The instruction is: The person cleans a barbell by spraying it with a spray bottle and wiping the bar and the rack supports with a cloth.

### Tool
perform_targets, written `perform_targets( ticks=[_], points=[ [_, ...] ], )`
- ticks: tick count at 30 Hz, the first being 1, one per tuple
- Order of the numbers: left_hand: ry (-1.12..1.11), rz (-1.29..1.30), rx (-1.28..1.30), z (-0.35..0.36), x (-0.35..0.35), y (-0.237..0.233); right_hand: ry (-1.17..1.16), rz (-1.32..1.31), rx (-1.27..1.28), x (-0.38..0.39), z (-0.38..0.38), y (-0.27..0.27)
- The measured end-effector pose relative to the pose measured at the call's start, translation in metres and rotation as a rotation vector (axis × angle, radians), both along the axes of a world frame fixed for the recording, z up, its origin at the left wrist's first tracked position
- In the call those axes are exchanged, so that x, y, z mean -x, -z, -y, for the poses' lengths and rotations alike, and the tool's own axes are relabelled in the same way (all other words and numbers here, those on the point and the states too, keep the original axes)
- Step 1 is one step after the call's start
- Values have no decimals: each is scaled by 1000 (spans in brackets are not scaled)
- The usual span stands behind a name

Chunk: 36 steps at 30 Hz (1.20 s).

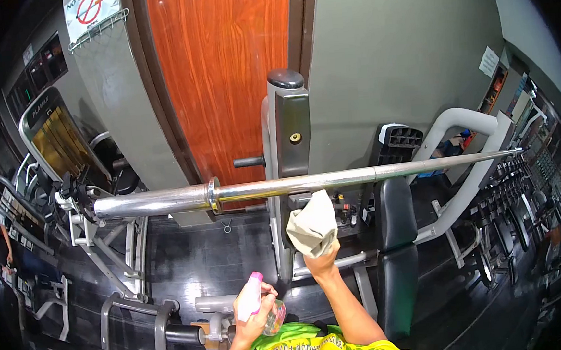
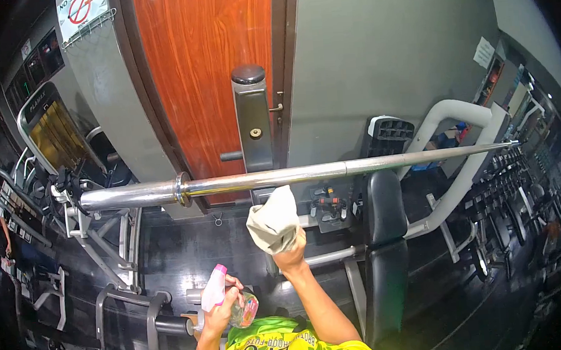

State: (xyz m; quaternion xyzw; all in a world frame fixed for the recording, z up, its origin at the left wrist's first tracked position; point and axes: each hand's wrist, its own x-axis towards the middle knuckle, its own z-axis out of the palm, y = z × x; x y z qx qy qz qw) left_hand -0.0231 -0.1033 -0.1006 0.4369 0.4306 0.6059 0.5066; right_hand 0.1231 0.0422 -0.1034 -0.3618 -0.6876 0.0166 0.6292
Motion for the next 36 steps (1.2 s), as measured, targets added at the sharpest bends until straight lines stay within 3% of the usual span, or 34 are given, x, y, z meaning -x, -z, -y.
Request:
perform_targets(
  ticks=[3, 5, 7, 9, 11, 13, 14, 17, 19, 21, 23, 26, 28, 29, 31, 32, 33, 36],
  points=[
    [-16, 57, 1, 0, -2, 1, 3, 100, 76, -4, -1, 31],
    [10, 58, 8, 1, -3, -1, -45, -220, 593, 2, 10, 35],
    [39, 48, 7, 2, -2, -3, -48, -433, 511, 8, 17, 28],
    [60, 43, 8, 2, 0, -3, 40, -547, 129, 21, 12, 16],
    [43, 48, 10, 2, 1, -2, -92, -368, 141, 15, 10, 11],
    [40, 65, 17, 1, 1, -1, -21, 92, 210, 9, -6, 24],
    [31, 80, 23, 0, 2, -1, 54, 24, 128, 17, -13, 32],
    [43, 121, 20, -1, 0, -5, -9, -74, 125, 23, -24, 50],
    [54, 84, 21, -1, 1, -3, 53, -18, 97, 26, -16, 48],
    [67, 49, 24, 0, 2, -1, -118, -222, 192, 26, -9, 48],
    [65, 39, 17, -1, 1, -1, -4, -42, 245, 24, -15, 70],
    [61, 9, 2, 0, 3, -1, 98, -32, 287, 25, -15, 75],
    [59, 18, 9, 2, 4, -1, -85, -243, 499, 23, 0, 66],
    [57, 29, 7, 2, 5, -1, -87, -243, 499, 25, 4, 56],
    [39, 27, 5, 3, 6, 0, -146, -559, 358, 37, 7, 29],
    [29, 25, 5, 4, 7, 1, -52, -439, 117, 42, -3, 24],
    [30, 27, 7, 5, 7, 2, -94, -481, 319, 45, 1, 20],
    [35, -11, 4, 4, 7, 3, 3, -325, 308, 52, -8, 31]
  ],
)
